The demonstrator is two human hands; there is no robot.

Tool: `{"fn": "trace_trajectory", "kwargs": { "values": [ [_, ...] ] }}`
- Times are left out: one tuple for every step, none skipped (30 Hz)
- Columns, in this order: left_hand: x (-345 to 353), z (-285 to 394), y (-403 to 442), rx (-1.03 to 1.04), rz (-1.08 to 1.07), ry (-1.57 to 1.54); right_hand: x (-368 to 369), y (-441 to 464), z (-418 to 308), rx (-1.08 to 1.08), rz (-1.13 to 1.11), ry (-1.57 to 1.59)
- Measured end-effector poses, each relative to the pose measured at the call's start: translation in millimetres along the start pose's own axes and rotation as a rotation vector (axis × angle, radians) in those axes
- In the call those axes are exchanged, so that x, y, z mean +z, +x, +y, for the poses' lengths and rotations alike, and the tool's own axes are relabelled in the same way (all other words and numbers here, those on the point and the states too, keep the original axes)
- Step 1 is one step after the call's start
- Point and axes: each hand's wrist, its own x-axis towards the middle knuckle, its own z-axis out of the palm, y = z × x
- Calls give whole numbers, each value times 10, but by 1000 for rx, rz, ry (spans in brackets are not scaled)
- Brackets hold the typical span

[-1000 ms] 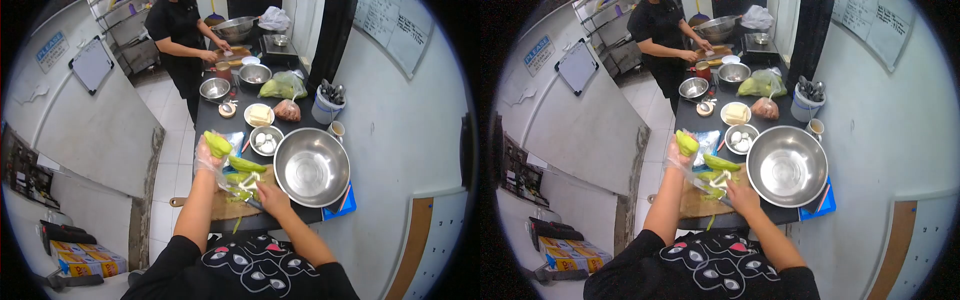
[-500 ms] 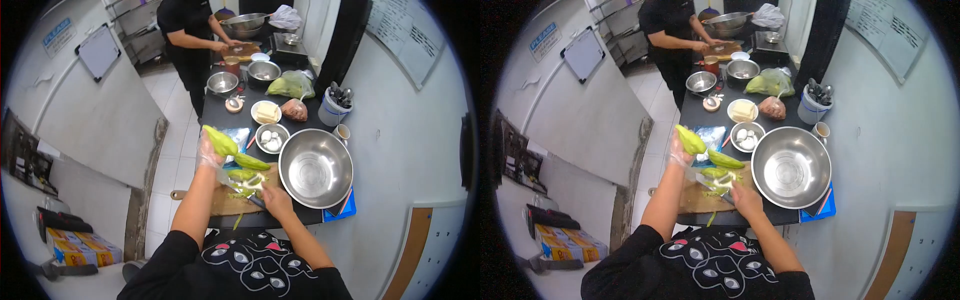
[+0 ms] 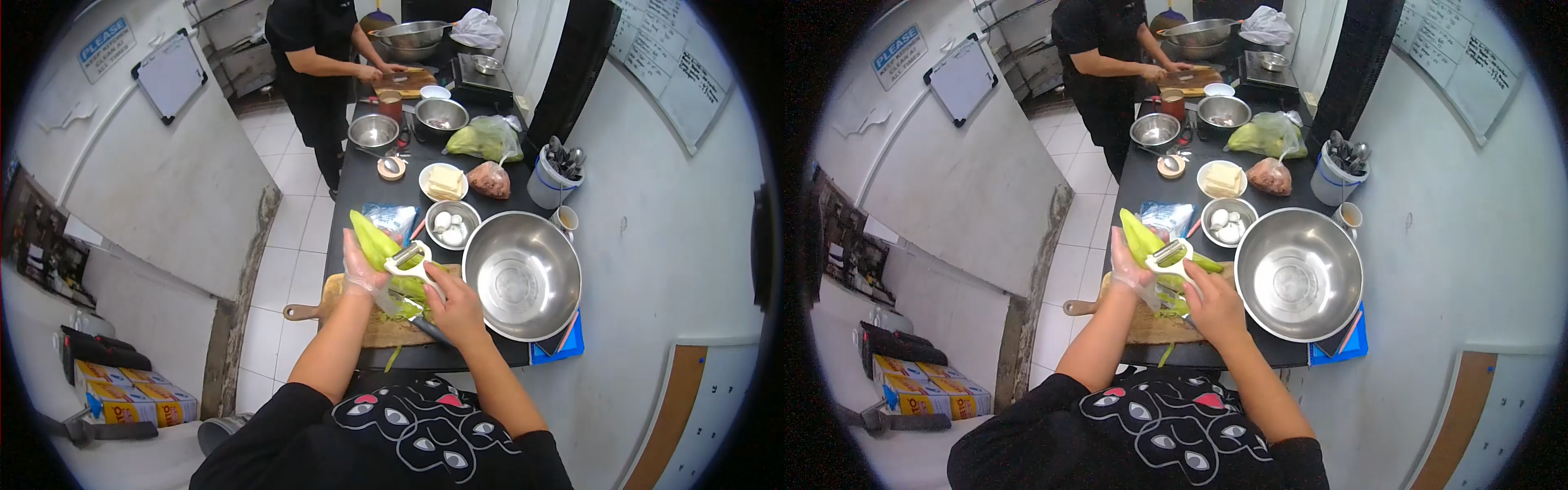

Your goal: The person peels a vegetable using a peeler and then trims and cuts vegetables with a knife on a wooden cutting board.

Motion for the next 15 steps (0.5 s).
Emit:
{"fn": "trace_trajectory", "kwargs": {
  "values": [
    [7,-17,6,14,8,61,-9,24,-38,9,-2,-22],
    [14,-35,18,28,16,123,-20,48,-69,17,-3,-44],
    [18,-53,27,43,23,184,-31,77,-91,35,-21,-44],
    [1,-73,45,64,13,228,-39,114,-110,52,-39,-44],
    [-17,-93,65,87,2,273,-44,151,-134,69,-58,-42],
    [-32,-110,84,110,-9,319,-55,194,-175,86,-73,-45],
    [-6,-127,79,169,-19,350,-66,234,-219,103,-88,-47],
    [27,-141,73,227,-29,382,-68,252,-254,122,-102,-49],
    [56,-149,70,286,-41,414,-61,254,-277,142,-82,-37],
    [48,-149,83,366,-32,443,-53,257,-296,161,-62,-23],
    [39,-144,104,447,-24,472,-52,262,-304,180,-41,-10],
    [33,-143,125,528,-17,500,-54,257,-295,216,-39,50],
    [128,-153,114,575,68,432,-51,244,-274,251,-38,110],
    [164,-152,101,608,66,442,-46,237,-248,287,-37,170],
    [186,-148,91,639,63,453,-33,243,-213,302,-45,185]
  ]
}}
